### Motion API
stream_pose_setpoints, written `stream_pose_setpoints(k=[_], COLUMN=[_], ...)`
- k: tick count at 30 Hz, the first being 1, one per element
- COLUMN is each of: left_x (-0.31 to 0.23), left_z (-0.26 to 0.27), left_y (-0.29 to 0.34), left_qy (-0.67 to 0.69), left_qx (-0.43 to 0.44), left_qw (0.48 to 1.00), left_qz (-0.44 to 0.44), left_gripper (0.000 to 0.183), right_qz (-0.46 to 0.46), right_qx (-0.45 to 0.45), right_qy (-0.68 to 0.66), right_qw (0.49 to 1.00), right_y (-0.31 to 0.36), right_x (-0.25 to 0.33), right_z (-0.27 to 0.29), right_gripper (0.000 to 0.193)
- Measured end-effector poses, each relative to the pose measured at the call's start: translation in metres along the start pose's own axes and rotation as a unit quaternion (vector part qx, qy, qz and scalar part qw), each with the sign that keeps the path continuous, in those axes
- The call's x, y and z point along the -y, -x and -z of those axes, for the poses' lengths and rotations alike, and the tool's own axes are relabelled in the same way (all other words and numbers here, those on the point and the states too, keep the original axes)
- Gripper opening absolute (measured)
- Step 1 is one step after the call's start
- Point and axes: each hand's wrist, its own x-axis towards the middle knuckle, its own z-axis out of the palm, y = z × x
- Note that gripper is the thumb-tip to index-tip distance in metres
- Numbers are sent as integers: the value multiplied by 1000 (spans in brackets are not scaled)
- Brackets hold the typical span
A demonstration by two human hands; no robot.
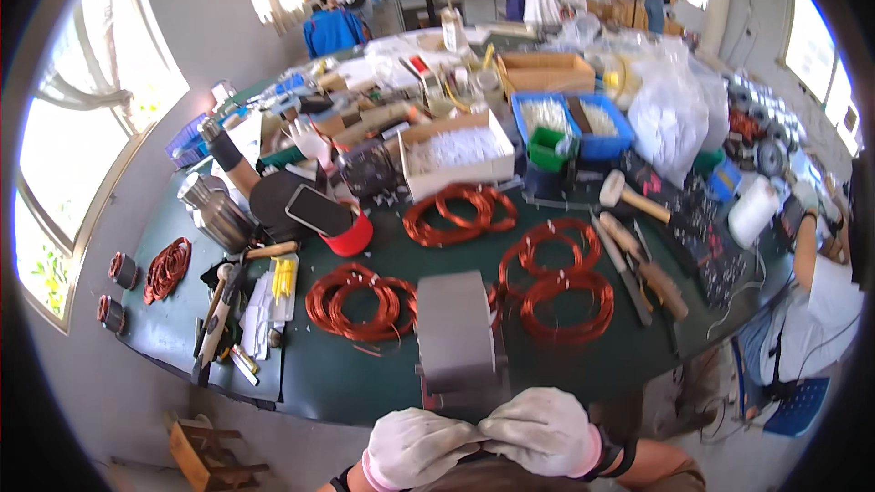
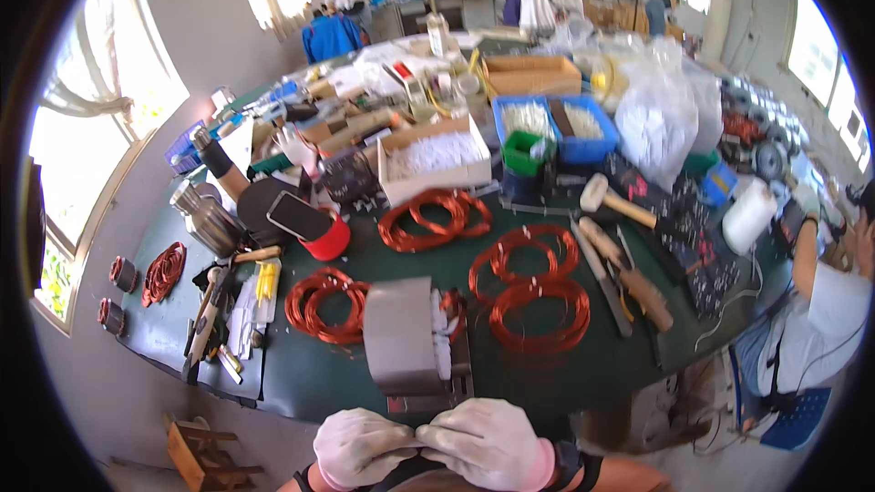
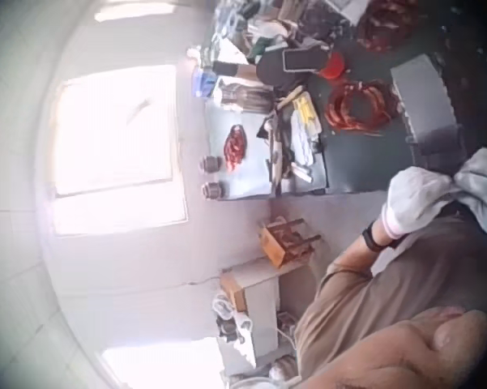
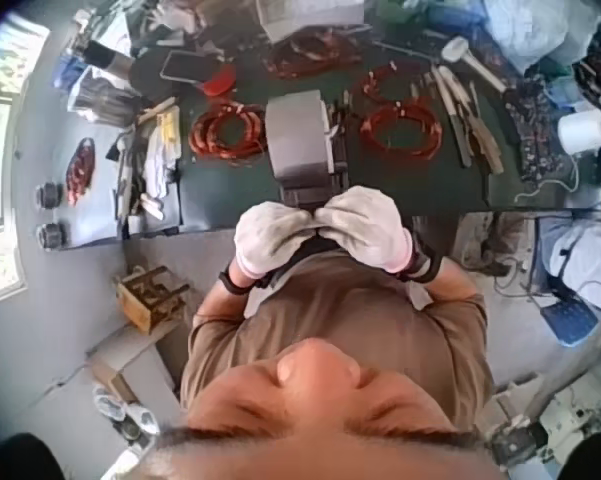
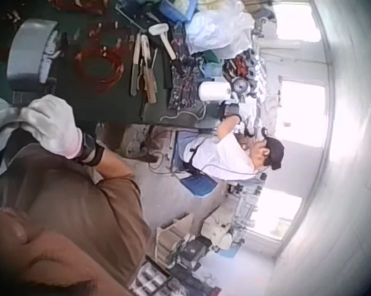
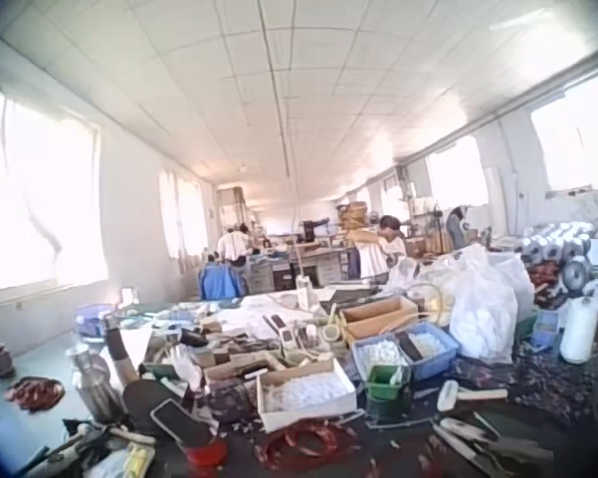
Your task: Inserting copper wire coils into a motor stator.
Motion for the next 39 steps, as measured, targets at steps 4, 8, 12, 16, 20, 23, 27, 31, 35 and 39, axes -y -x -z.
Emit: stream_pose_setpoints(k=[4, 8, 12, 16, 20, 23, 27, 31, 35, 39], left_x=[27, 58, 82, 89, 92, 92, 91, 91, 99, 98], left_z=[3, -34, -40, -43, -48, -54, -61, -59, -60, -56], left_y=[57, 40, 92, 95, 92, 85, 78, 79, 71, 77], left_qy=[51, 34, 47, 225, 395, 512, 583, 581, 580, 583], left_qx=[-146, -161, -78, -87, -102, -114, -117, -111, -106, -93], left_qw=[970, 894, 884, 816, 720, 633, 571, 576, 582, 580], left_qz=[189, 418, 459, 525, 561, 569, 566, 563, 560, 561], left_gripper=[36, 17, 32, 36, 40, 43, 45, 45, 45, 46], right_qz=[-85, -109, -111, -99, -110, -96, -86, -89, -108, -108], right_qx=[-70, -21, 24, 43, 73, 72, 36, 70, 35, 41], right_qy=[88, 115, 128, 132, 131, 115, 100, 105, 66, 7], right_qw=[990, 987, 985, 985, 983, 986, 991, 988, 991, 993], right_y=[4, 10, 9, 7, 3, 0, 6, 6, 0, 3], right_x=[-45, -106, -118, -123, -128, -136, -138, -136, -131, -136], right_z=[33, 14, -1, 0, -5, -12, -15, -21, -8, -21], right_gripper=[32, 25, 20, 21, 24, 23, 23, 25, 22, 20])
